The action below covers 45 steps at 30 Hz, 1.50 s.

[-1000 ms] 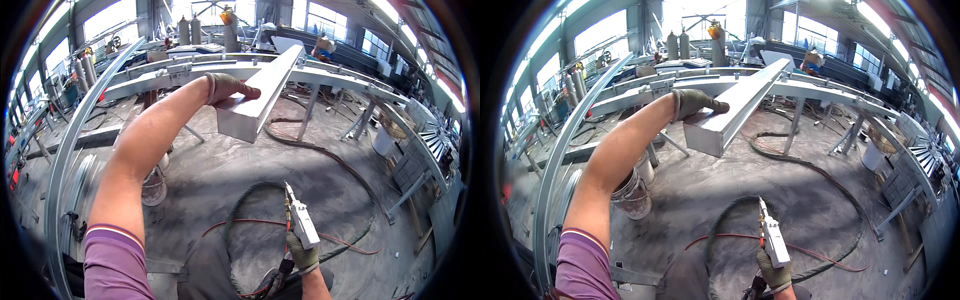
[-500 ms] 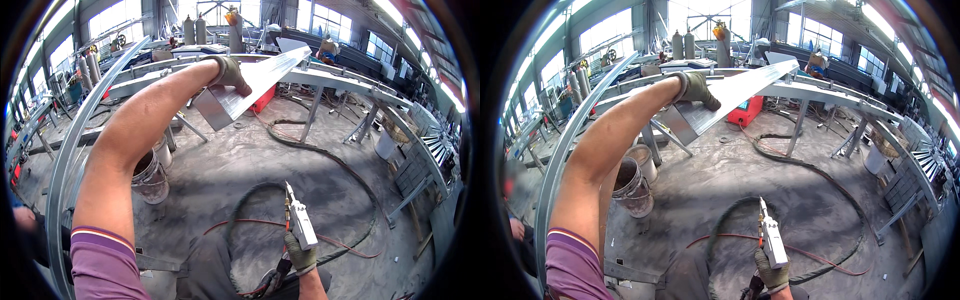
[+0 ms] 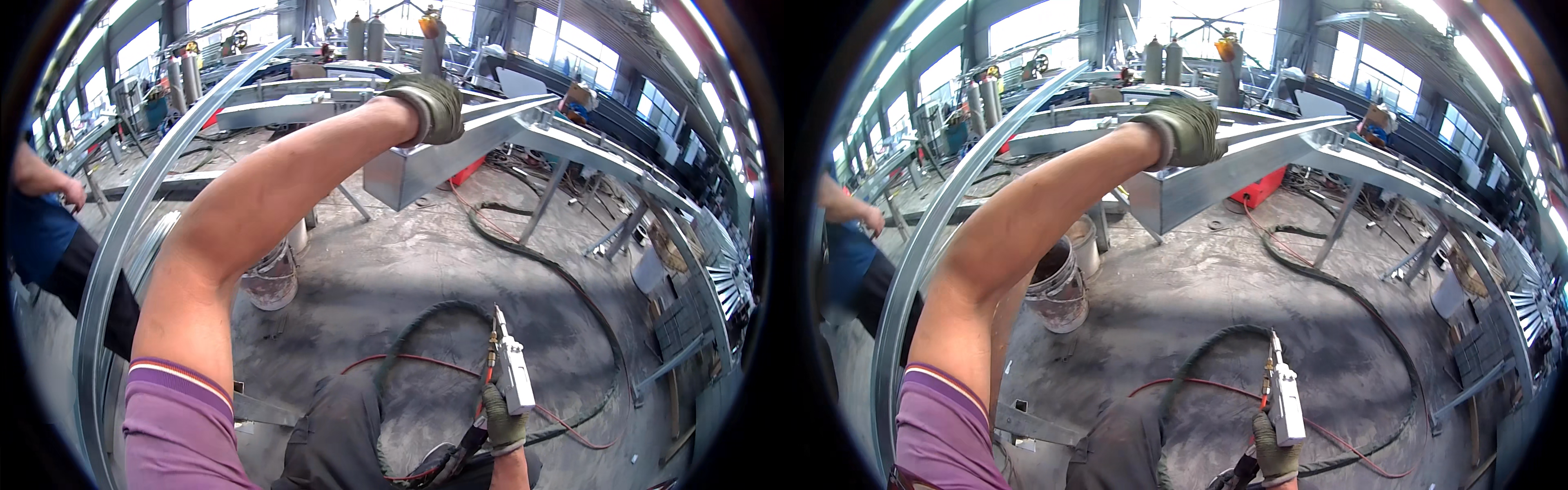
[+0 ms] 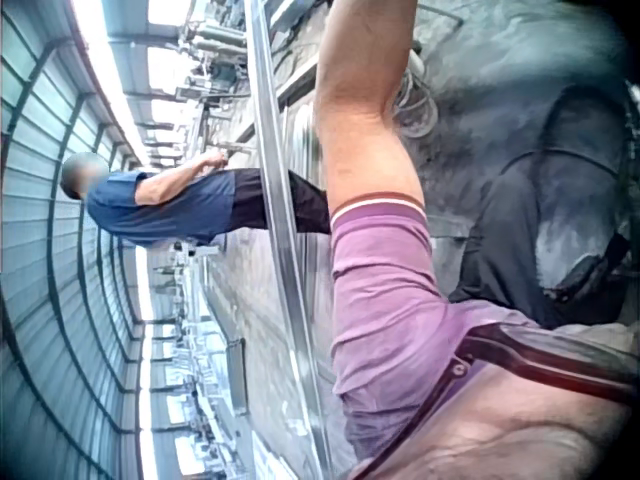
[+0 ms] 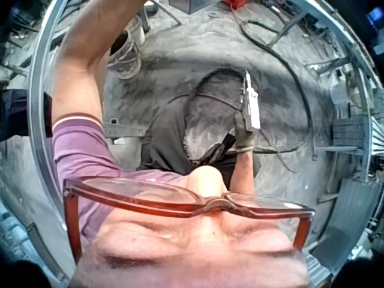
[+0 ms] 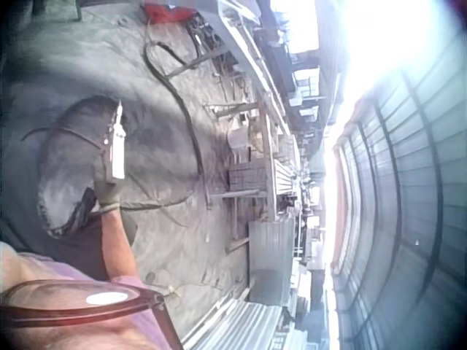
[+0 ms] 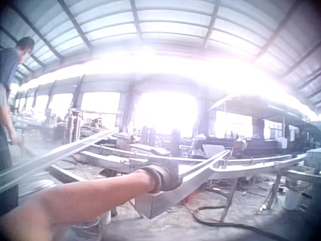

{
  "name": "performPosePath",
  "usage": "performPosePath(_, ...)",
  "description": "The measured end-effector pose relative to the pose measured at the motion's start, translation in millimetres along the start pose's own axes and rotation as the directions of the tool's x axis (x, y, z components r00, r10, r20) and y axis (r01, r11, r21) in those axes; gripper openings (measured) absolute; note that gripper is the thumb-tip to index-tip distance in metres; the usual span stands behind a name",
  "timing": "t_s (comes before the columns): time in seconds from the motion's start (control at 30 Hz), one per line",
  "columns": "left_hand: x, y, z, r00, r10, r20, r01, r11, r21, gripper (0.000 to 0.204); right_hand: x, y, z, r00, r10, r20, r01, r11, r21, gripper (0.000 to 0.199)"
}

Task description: The person welds metal frame components using a handheld welding torch, joining rectangular metal pieces into a larger frame structure. The person repositions the frame multiple times to access different joints and continues welding along seams.

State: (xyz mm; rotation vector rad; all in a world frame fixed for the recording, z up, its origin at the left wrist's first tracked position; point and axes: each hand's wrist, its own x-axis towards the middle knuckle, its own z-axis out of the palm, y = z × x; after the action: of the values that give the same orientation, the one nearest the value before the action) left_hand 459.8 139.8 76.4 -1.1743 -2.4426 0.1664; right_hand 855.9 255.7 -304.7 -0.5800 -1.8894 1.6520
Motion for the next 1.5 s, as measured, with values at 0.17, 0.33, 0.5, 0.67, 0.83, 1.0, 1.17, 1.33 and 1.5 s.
performPosePath(0.17, -88.8, -6.1, 20.1, 0.731, -0.171, -0.661, -0.101, 0.931, -0.352, 0.030, 3.6, -4.4, -8.2, 0.997, 0.079, 0.014, -0.079, 0.997, 0.015, 0.026)
performPosePath(0.33, -196.9, 28.8, 96.3, 0.727, -0.035, -0.686, -0.474, 0.697, -0.538, 0.033, 16.5, -54.4, 19.8, 1.000, 0.016, 0.010, -0.017, 0.995, 0.094, 0.028)
performPosePath(0.5, -244.6, 77.9, 136.0, 0.902, 0.040, -0.431, -0.397, 0.472, -0.787, 0.068, 47.8, -108.1, 48.4, 0.992, -0.105, 0.075, 0.097, 0.989, 0.110, 0.027)
performPosePath(0.67, -247.4, 96.8, 153.6, 0.837, 0.039, -0.545, -0.510, 0.415, -0.753, 0.100, 53.1, -136.1, 75.6, 0.974, -0.212, -0.083, 0.221, 0.969, 0.114, 0.024)
performPosePath(0.83, -251.8, 97.2, 129.2, 0.790, 0.037, -0.612, -0.580, 0.366, -0.728, 0.108, 52.3, -126.0, 94.7, 0.903, -0.425, -0.059, 0.428, 0.900, 0.076, 0.021)
performPosePath(1.0, -253.2, 90.0, 113.5, 0.802, 0.130, -0.583, -0.581, 0.395, -0.712, 0.108, 43.9, -172.4, 123.6, 0.958, -0.259, 0.121, 0.215, 0.933, 0.289, 0.015)
performPosePath(1.17, -258.0, 89.4, 114.1, 0.820, 0.121, -0.559, -0.551, 0.432, -0.714, 0.112, 41.8, -172.7, 130.6, 0.970, -0.210, 0.123, 0.160, 0.930, 0.331, 0.003)
performPosePath(1.33, -261.1, 88.3, 121.0, 0.832, 0.117, -0.543, -0.534, 0.437, -0.724, 0.115, 51.3, -148.6, 137.0, 0.925, -0.374, 0.072, 0.357, 0.917, 0.180, 0.007)
performPosePath(1.5, -262.0, 89.7, 120.4, 0.849, 0.103, -0.518, -0.508, 0.430, -0.747, 0.117, 62.5, -126.1, 138.0, 0.846, -0.523, 0.104, 0.520, 0.852, 0.060, 0.019)
